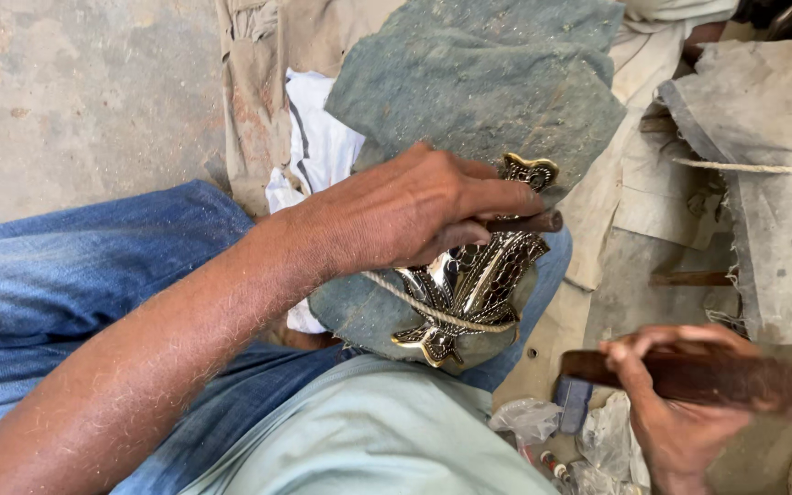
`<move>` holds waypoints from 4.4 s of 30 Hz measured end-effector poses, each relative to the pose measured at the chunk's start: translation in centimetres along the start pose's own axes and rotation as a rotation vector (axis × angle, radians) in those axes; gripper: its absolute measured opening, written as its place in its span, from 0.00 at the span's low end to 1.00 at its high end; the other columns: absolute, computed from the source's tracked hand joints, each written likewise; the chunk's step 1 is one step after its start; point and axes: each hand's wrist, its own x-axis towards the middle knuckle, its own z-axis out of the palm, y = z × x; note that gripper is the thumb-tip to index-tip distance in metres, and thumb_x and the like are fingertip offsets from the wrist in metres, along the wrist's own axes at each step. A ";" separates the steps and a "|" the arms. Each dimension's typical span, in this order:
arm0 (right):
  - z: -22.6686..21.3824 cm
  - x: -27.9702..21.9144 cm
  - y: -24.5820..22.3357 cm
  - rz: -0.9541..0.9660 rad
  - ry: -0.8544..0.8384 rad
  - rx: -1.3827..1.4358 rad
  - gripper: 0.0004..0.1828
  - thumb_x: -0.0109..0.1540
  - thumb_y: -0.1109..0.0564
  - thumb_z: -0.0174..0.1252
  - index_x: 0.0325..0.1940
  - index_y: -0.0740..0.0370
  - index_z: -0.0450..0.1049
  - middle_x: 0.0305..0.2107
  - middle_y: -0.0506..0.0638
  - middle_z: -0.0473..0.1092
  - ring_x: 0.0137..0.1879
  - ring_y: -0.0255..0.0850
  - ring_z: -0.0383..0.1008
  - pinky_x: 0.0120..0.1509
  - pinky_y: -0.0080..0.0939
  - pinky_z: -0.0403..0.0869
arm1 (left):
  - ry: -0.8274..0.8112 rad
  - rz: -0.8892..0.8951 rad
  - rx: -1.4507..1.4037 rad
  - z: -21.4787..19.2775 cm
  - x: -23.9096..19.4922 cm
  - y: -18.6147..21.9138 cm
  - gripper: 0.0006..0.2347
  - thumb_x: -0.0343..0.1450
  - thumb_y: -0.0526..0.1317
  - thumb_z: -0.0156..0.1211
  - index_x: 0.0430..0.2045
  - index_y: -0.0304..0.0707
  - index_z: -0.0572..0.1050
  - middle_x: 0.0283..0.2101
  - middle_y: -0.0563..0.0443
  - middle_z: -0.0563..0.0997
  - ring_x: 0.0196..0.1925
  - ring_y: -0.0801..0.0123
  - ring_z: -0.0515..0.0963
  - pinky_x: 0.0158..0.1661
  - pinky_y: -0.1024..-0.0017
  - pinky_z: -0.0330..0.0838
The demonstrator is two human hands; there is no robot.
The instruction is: The person sits on the floor and uses a hammer and chisel to engrave decorative patterns into a silver-colored metal object shaped like a lotus flower. They repeatedly strike the chisel to create textured designs on the petals and base.
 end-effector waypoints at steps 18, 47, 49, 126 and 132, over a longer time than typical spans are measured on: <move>0.6 0.8 -3.9 0.015 -0.122 -0.633 0.14 0.57 0.64 0.72 0.42 0.68 0.74 0.28 0.52 0.75 0.34 0.36 0.78 0.42 0.36 0.77 | -0.152 0.020 0.089 -0.2 0.9 0.4 0.16 0.69 0.35 0.62 0.52 0.43 0.76 0.45 0.46 0.84 0.44 0.54 0.85 0.42 0.59 0.80; 0.1 4.7 -6.6 0.139 -0.274 -0.339 0.21 0.54 0.69 0.69 0.49 0.73 0.72 0.33 0.54 0.75 0.39 0.39 0.77 0.44 0.41 0.81 | -0.012 -0.012 -0.037 -0.7 0.5 -1.0 0.19 0.72 0.35 0.61 0.58 0.37 0.71 0.50 0.43 0.84 0.48 0.49 0.85 0.46 0.55 0.78; 0.1 4.9 -6.3 0.053 -0.252 -0.499 0.19 0.54 0.67 0.70 0.47 0.73 0.73 0.33 0.53 0.75 0.39 0.37 0.77 0.45 0.39 0.80 | 0.007 0.036 -0.065 -0.5 0.1 -1.1 0.18 0.72 0.34 0.60 0.58 0.37 0.72 0.52 0.44 0.84 0.50 0.52 0.85 0.47 0.57 0.79; 3.7 -7.1 17.4 0.875 0.067 0.324 0.09 0.57 0.64 0.65 0.40 0.66 0.74 0.22 0.53 0.73 0.23 0.42 0.74 0.28 0.40 0.73 | 1.071 -0.625 -0.602 6.6 -12.4 1.5 0.11 0.72 0.27 0.61 0.47 0.27 0.71 0.37 0.44 0.81 0.40 0.65 0.84 0.43 0.68 0.84; 3.3 -6.7 16.8 0.902 0.047 0.351 0.09 0.57 0.63 0.66 0.39 0.66 0.74 0.21 0.52 0.72 0.23 0.42 0.73 0.27 0.40 0.73 | 1.080 -0.662 -0.550 7.3 -12.5 1.8 0.10 0.73 0.27 0.63 0.45 0.25 0.70 0.37 0.44 0.81 0.40 0.65 0.85 0.41 0.68 0.84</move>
